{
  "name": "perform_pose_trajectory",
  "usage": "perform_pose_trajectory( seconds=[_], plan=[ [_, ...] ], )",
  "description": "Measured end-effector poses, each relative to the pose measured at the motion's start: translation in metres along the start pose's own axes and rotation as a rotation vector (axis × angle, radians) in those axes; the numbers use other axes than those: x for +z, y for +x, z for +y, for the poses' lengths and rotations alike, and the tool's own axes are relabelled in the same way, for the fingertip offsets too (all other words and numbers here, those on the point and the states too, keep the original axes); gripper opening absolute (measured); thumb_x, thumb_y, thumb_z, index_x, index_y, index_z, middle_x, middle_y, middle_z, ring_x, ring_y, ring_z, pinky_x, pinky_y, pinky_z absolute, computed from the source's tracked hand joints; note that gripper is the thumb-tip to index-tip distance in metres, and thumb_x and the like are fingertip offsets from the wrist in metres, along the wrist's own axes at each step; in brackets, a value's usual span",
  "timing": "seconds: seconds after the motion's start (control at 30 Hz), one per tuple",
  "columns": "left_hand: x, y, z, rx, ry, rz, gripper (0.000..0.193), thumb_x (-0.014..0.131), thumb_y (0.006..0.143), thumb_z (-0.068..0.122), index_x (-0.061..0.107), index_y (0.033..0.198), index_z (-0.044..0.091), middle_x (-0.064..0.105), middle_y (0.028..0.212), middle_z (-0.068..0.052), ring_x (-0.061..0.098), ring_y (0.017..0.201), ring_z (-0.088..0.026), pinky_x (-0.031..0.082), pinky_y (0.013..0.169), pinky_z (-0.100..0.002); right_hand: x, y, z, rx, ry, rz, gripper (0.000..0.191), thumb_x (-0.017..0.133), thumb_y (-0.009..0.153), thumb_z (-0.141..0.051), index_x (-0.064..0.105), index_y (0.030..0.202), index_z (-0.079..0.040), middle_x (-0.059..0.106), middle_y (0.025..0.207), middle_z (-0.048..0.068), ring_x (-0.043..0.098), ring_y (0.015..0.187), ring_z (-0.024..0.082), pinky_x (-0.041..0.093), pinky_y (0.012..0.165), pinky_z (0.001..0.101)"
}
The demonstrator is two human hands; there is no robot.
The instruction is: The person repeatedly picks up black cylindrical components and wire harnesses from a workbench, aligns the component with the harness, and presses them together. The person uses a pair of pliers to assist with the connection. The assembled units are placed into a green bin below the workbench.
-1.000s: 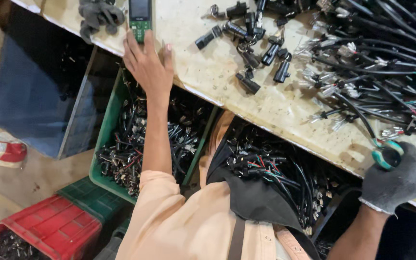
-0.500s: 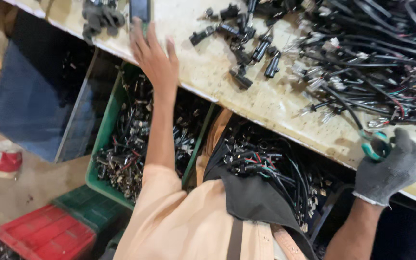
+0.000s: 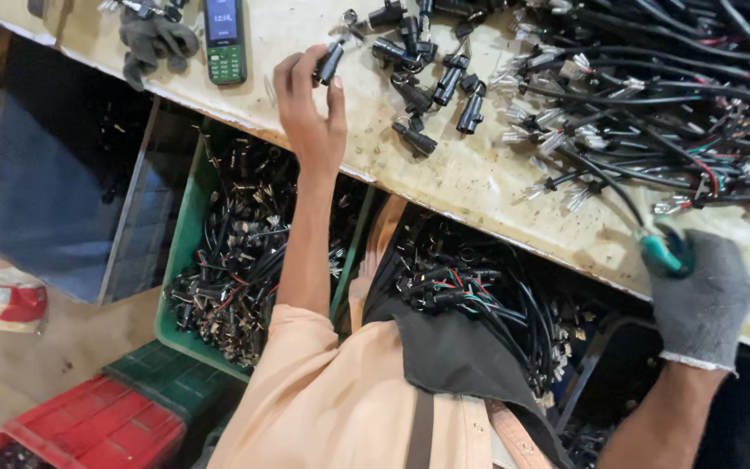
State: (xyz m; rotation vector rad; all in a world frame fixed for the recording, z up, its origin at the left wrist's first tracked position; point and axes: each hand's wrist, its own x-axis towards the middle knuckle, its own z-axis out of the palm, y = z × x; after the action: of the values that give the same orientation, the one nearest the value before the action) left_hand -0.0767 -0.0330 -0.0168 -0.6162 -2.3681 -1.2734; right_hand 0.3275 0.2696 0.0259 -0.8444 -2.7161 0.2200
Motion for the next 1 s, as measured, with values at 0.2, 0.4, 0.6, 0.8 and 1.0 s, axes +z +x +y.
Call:
perform_pose_trajectory(
  seconds=[0.2,0.4,0.6,0.8,1.0],
  plan=[
    [-0.002,-0.05,0.089,-0.193,-0.67,-0.231,0.043,0.063,0.105,0.048,0.063,0.132,0.015,0.064,0.128,-0.007,0.065,0.105,-0.017,0.059,0.087,-0.03,0.014,-0.015,-0.037,-0.108,0.078,0.147,0.021,0.085,0.099,-0.012,0.066,0.105,-0.006,0.065,0.098,0.013,0.066,0.089,0.033,0.052,0.075,0.0424],
    [0.018,-0.113,0.173,-0.42,-1.314,-0.943,0.043,0.068,0.107,0.033,0.059,0.137,0.004,0.061,0.096,-0.002,0.06,0.081,-0.011,0.051,0.078,-0.027,0.012,-0.003,-0.041,-0.082,0.089,-0.039,0.032,0.081,0.09,-0.012,0.065,0.116,-0.004,0.07,0.103,0.017,0.069,0.09,0.038,0.055,0.076,0.0446],
    [0.014,-0.123,0.171,-0.38,-1.175,-1.203,0.038,0.064,0.105,0.023,0.063,0.137,0.002,0.06,0.088,-0.001,0.055,0.079,-0.007,0.047,0.074,-0.025,-0.025,0.013,-0.065,0.717,0.963,-0.209,0.028,0.073,0.084,-0.003,0.068,0.111,-0.008,0.071,0.09,0.011,0.066,0.07,0.036,0.048,0.06,0.0358],
    [0.018,-0.137,0.166,-0.033,-0.853,-1.118,0.031,0.067,0.101,0.014,0.065,0.129,0.001,0.074,0.111,-0.014,0.071,0.101,-0.024,0.055,0.091,-0.034,-0.034,0.003,-0.102,-0.533,0.537,-0.058,0.026,0.08,0.081,-0.006,0.07,0.104,-0.002,0.072,0.089,0.012,0.068,0.071,0.029,0.051,0.065,0.0391],
    [0.007,-0.141,0.176,-0.138,-0.603,-1.12,0.028,0.073,0.097,0.015,0.068,0.121,0.002,0.076,0.096,-0.014,0.073,0.081,-0.024,0.056,0.077,-0.032,-0.023,0.004,-0.124,0.056,0.793,0.122,0.016,0.072,0.098,-0.013,0.062,0.107,-0.004,0.065,0.091,0.008,0.064,0.074,0.017,0.052,0.068,0.0327]
  ],
)
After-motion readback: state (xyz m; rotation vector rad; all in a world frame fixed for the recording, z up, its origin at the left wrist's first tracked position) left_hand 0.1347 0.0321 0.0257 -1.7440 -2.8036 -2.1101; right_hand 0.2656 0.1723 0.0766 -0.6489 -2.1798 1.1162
